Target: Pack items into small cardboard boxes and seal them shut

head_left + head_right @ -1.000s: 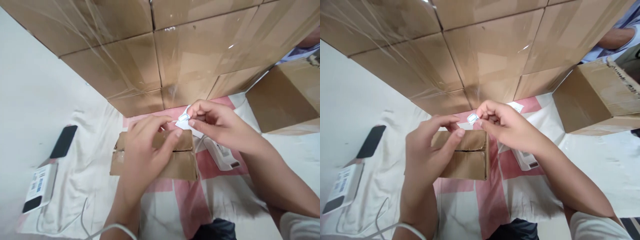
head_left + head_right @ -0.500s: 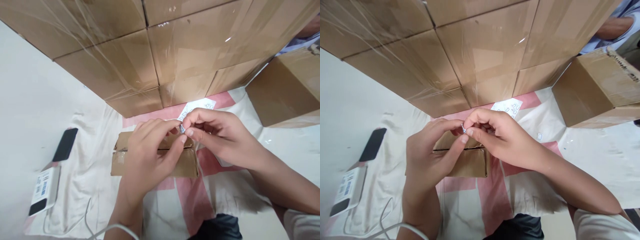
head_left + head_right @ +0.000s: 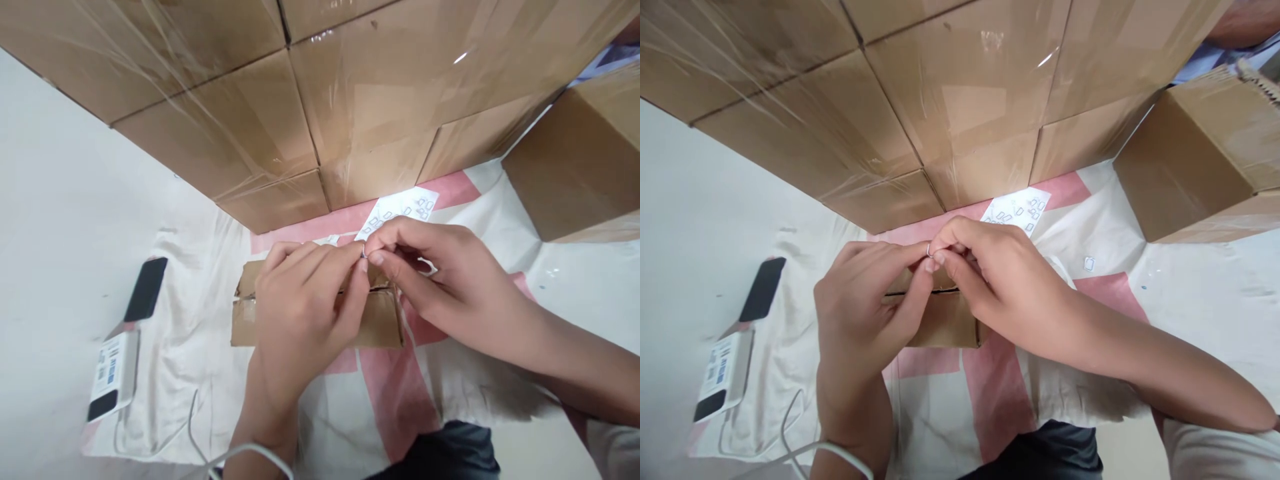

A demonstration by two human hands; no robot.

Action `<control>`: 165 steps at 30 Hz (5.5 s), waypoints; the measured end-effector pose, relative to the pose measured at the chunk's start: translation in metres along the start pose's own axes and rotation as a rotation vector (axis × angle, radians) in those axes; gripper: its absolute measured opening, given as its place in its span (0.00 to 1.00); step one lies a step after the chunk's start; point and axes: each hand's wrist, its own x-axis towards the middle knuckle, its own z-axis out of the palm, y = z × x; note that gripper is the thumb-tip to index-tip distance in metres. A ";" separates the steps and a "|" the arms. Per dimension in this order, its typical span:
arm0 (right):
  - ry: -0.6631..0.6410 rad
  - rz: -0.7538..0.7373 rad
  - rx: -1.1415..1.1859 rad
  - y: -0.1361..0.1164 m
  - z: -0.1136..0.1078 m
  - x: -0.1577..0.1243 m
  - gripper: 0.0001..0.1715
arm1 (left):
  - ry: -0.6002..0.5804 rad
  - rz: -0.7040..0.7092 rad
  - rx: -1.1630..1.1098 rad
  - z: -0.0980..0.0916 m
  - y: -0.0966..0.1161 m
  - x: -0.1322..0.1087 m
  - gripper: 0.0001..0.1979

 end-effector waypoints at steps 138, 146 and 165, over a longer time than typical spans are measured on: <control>0.164 -0.316 -0.515 -0.001 0.010 -0.016 0.13 | 0.027 -0.008 0.016 -0.005 0.004 -0.007 0.06; 0.154 -0.251 -0.443 0.000 0.009 -0.015 0.12 | 0.004 -0.101 -0.057 -0.005 0.004 -0.004 0.06; 0.295 -0.157 -0.454 0.030 -0.017 -0.026 0.14 | -0.151 -0.185 0.095 0.004 -0.014 0.000 0.10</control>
